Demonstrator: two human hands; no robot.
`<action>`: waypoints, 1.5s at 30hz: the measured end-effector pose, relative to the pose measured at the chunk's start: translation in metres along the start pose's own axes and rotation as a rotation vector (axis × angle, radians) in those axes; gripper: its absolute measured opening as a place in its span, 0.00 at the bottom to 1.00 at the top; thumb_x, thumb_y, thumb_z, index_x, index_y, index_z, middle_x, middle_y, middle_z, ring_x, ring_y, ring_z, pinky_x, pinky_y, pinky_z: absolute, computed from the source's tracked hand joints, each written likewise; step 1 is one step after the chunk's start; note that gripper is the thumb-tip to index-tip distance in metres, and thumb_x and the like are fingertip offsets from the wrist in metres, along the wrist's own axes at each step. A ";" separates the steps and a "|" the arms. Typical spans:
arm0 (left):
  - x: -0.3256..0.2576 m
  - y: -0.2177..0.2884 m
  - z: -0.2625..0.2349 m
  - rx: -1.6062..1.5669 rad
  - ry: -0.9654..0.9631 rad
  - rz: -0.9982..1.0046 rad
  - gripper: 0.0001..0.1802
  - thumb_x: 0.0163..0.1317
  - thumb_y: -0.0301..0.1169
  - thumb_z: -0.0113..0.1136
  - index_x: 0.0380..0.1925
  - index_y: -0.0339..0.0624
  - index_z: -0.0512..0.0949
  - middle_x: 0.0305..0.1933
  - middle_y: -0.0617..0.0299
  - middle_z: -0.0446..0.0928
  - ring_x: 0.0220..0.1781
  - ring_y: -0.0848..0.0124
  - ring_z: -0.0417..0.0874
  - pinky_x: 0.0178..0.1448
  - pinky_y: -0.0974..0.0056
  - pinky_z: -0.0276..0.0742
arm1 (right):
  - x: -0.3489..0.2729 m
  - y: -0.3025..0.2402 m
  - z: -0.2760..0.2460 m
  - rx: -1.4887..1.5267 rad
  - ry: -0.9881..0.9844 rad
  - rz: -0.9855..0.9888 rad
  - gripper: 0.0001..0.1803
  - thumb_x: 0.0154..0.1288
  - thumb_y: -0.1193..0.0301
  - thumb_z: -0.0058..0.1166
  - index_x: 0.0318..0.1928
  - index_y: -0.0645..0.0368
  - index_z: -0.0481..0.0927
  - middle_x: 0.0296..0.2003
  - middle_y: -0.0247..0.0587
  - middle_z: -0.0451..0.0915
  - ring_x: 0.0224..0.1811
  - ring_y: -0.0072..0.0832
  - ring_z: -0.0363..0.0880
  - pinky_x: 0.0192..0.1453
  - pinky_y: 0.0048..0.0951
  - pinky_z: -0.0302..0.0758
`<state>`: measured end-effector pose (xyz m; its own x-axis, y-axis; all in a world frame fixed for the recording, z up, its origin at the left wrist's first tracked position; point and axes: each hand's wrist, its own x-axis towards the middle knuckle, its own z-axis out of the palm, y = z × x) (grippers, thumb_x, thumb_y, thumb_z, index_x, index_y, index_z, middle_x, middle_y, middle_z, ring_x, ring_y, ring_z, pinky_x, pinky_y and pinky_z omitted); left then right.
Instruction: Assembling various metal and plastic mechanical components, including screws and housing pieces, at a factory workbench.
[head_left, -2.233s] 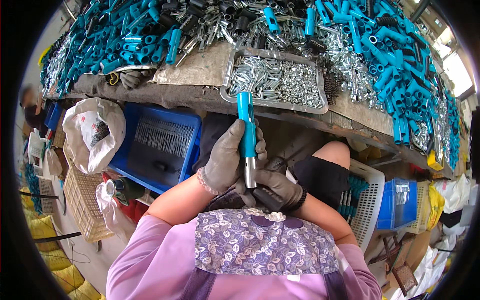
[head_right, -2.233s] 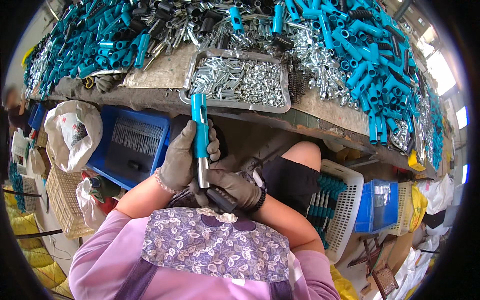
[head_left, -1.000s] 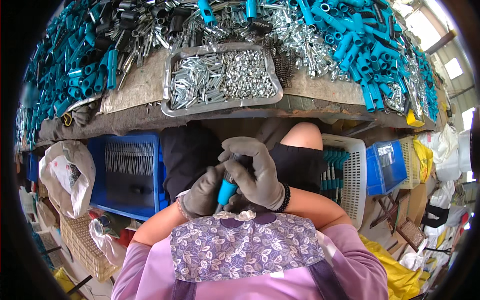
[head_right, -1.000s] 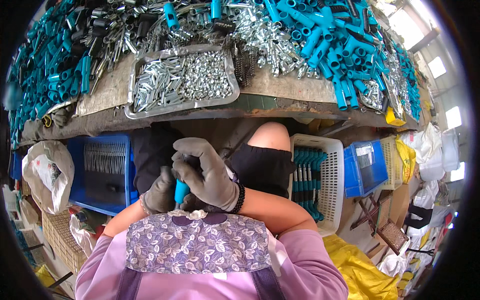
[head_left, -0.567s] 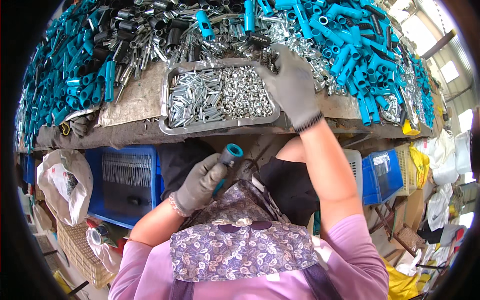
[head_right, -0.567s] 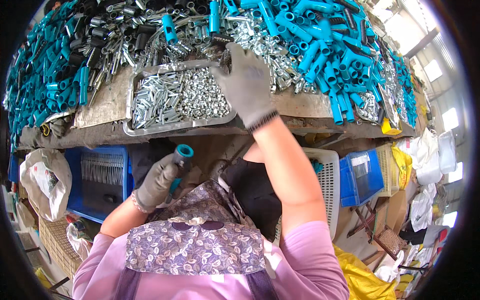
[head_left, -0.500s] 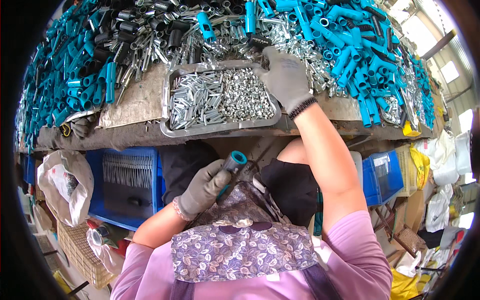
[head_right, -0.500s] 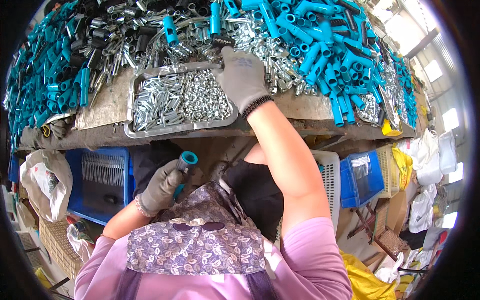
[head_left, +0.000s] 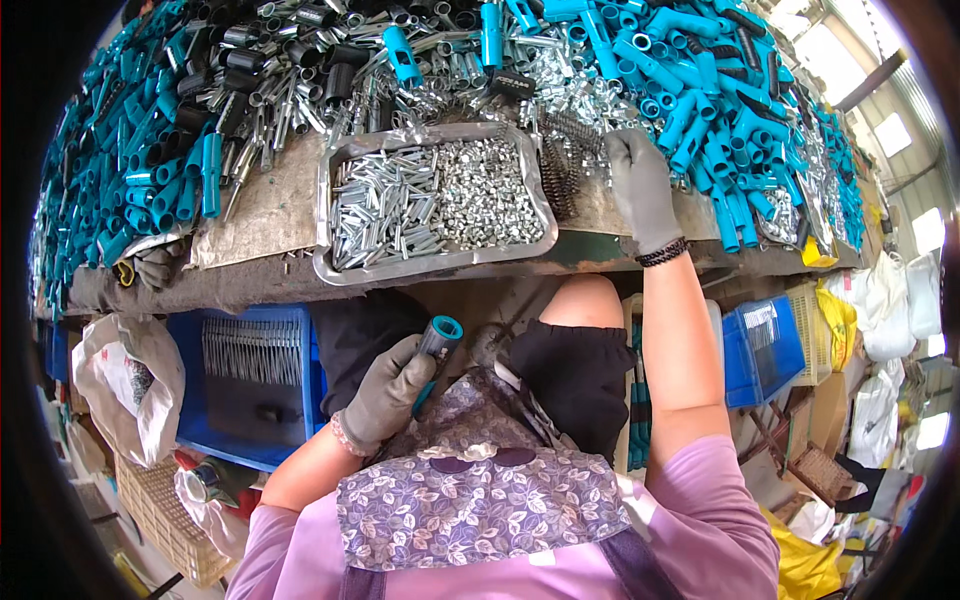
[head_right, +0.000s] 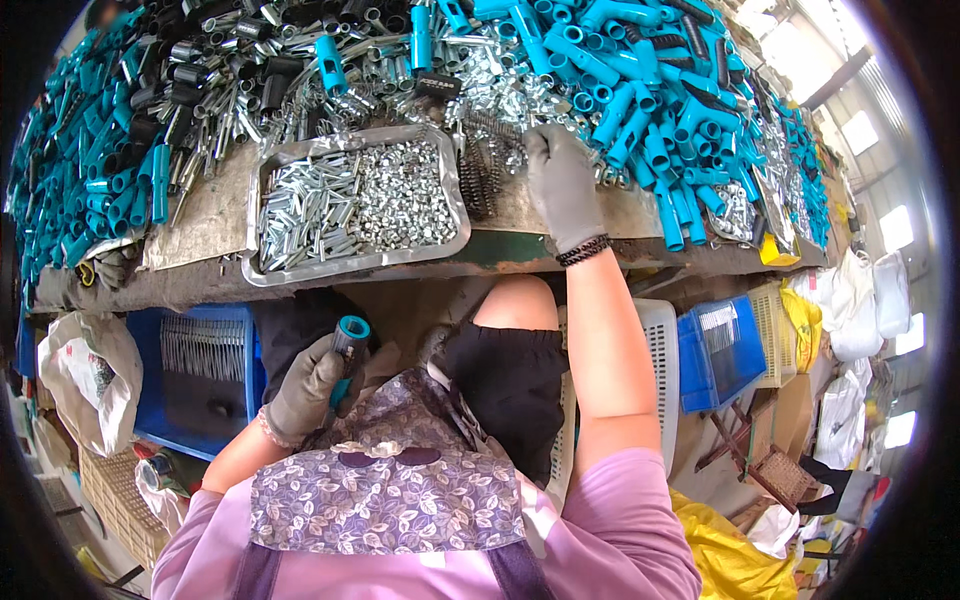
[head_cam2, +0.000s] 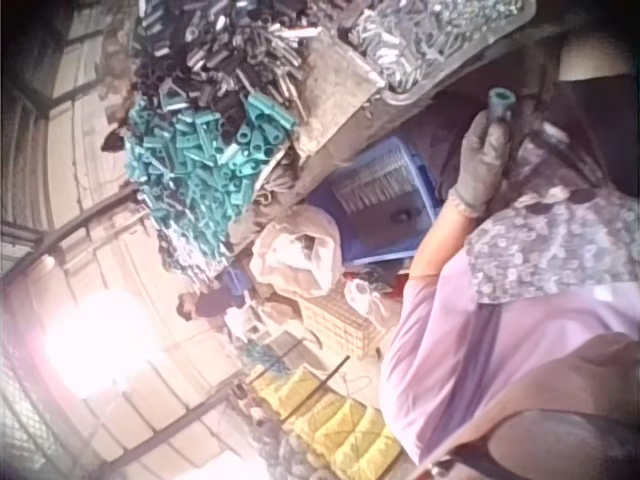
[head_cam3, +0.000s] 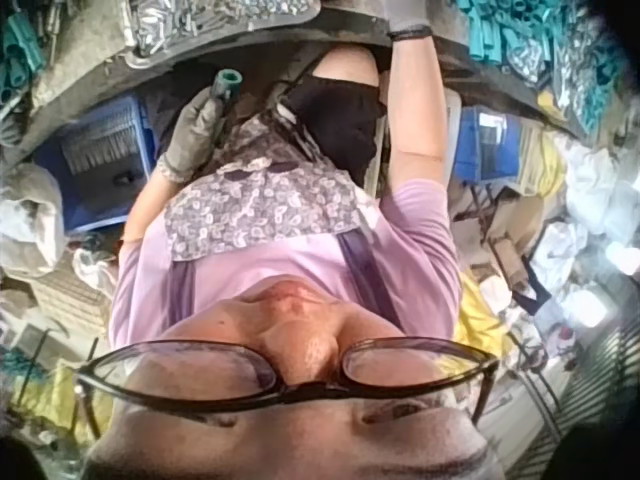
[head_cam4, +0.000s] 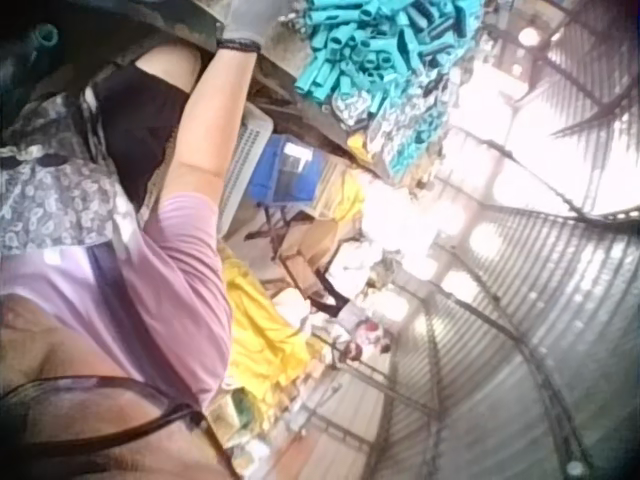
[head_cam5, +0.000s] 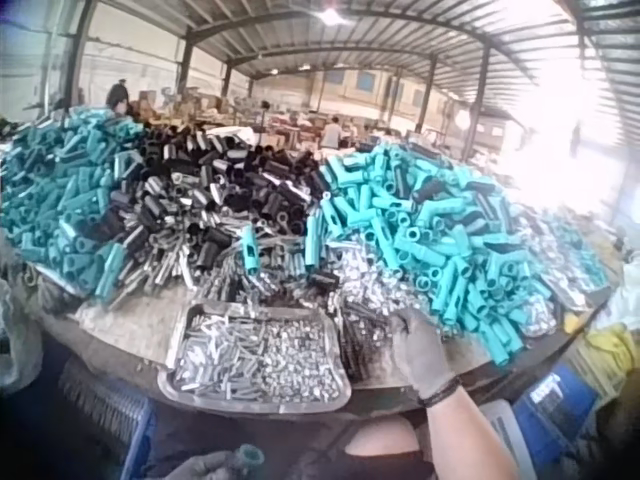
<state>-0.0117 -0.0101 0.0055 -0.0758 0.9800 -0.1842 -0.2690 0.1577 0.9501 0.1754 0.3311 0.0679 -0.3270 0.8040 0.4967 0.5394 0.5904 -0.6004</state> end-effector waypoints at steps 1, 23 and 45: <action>0.001 0.001 0.001 0.001 -0.002 0.001 0.41 0.59 0.72 0.55 0.48 0.42 0.74 0.24 0.68 0.73 0.20 0.80 0.69 0.24 0.73 0.61 | 0.004 0.002 0.003 -0.051 0.044 -0.081 0.12 0.70 0.68 0.52 0.44 0.64 0.81 0.38 0.54 0.83 0.42 0.48 0.81 0.48 0.42 0.75; 0.005 0.010 -0.022 0.090 -0.319 -0.243 0.29 0.67 0.40 0.66 0.61 0.33 0.72 0.42 0.64 0.79 0.36 0.80 0.75 0.42 0.72 0.75 | -0.133 -0.107 -0.062 0.381 -0.594 -0.545 0.10 0.65 0.76 0.58 0.47 0.61 0.81 0.38 0.41 0.81 0.38 0.40 0.81 0.44 0.35 0.78; -0.029 0.007 -0.043 -0.056 0.301 0.135 0.44 0.60 0.60 0.66 0.64 0.36 0.69 0.31 0.70 0.74 0.21 0.83 0.68 0.23 0.76 0.62 | 0.043 -0.124 0.036 0.042 -0.340 -0.582 0.15 0.73 0.72 0.47 0.55 0.54 0.82 0.45 0.53 0.82 0.48 0.45 0.81 0.52 0.38 0.77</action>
<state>-0.0529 -0.0422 0.0070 -0.3921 0.9105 -0.1312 -0.2893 0.0134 0.9571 0.0661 0.2949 0.1413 -0.7851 0.3275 0.5257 0.1732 0.9310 -0.3214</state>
